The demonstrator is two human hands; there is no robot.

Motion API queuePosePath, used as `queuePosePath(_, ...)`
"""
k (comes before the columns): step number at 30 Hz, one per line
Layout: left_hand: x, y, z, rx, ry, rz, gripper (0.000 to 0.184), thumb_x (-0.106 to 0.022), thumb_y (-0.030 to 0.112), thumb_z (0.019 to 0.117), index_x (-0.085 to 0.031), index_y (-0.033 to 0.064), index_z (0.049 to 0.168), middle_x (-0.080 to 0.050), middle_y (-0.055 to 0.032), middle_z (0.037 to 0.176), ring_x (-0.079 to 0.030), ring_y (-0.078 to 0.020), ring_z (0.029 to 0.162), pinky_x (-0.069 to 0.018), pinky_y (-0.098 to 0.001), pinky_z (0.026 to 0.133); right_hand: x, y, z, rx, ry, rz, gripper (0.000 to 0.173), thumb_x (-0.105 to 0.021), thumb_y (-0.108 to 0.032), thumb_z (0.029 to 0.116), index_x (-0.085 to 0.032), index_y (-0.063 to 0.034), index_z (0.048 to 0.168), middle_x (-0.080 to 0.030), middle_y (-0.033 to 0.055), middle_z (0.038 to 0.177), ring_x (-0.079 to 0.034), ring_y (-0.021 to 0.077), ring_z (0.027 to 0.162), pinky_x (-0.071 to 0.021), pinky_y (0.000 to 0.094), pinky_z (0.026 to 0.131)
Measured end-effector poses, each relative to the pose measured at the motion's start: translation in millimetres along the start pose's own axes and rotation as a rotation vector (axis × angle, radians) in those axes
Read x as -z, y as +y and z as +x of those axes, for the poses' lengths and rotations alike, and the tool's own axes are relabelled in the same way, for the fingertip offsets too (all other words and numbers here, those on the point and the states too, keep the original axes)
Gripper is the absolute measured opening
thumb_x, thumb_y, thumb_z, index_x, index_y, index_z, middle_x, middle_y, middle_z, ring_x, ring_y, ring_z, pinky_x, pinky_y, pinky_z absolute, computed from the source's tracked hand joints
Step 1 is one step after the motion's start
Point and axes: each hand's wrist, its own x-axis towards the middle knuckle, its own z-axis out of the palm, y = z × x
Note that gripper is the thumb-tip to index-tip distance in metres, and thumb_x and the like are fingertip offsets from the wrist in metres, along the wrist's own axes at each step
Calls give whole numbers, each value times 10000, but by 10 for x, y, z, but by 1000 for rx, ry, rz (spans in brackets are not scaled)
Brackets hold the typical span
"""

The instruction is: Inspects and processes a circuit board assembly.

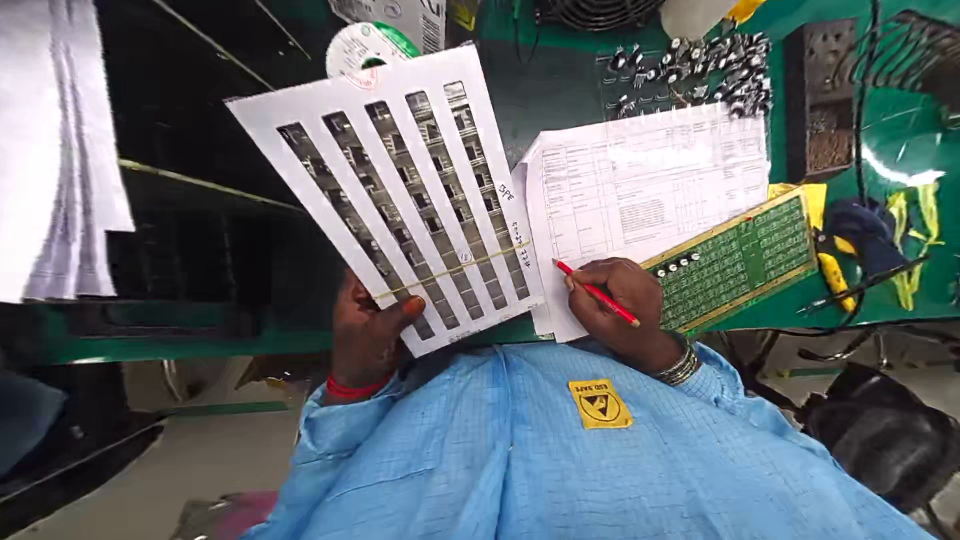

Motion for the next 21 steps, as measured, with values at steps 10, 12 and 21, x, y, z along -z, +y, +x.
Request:
queuePosePath(10,-1,-1,3,5,9,-3,461,-769,109,825,-526,181,1209,-732,170,1034,-702,2,964,-595,-210,864,-1,-11,9,4,-11,-24,100,-674,-99,903,-724,-20,868,-751,89,830,-709,129,785,-573,284,747)
queuePosePath(12,-5,-2,0,1,6,-8,458,-762,102,827,-524,185,1209,-732,169,1036,-701,0,967,-595,-213,867,5,-11,11,4,-16,-31,100,-672,-107,902,-723,-29,865,-753,85,836,-714,133,799,-576,286,751)
queuePosePath(21,-9,2,-6,-3,24,26,445,-770,116,820,-530,186,1187,-730,177,1016,-699,12,952,-594,-206,855,-5,-12,14,-9,1,-15,89,-668,-91,896,-714,-21,865,-741,86,814,-711,137,794,-581,296,765)
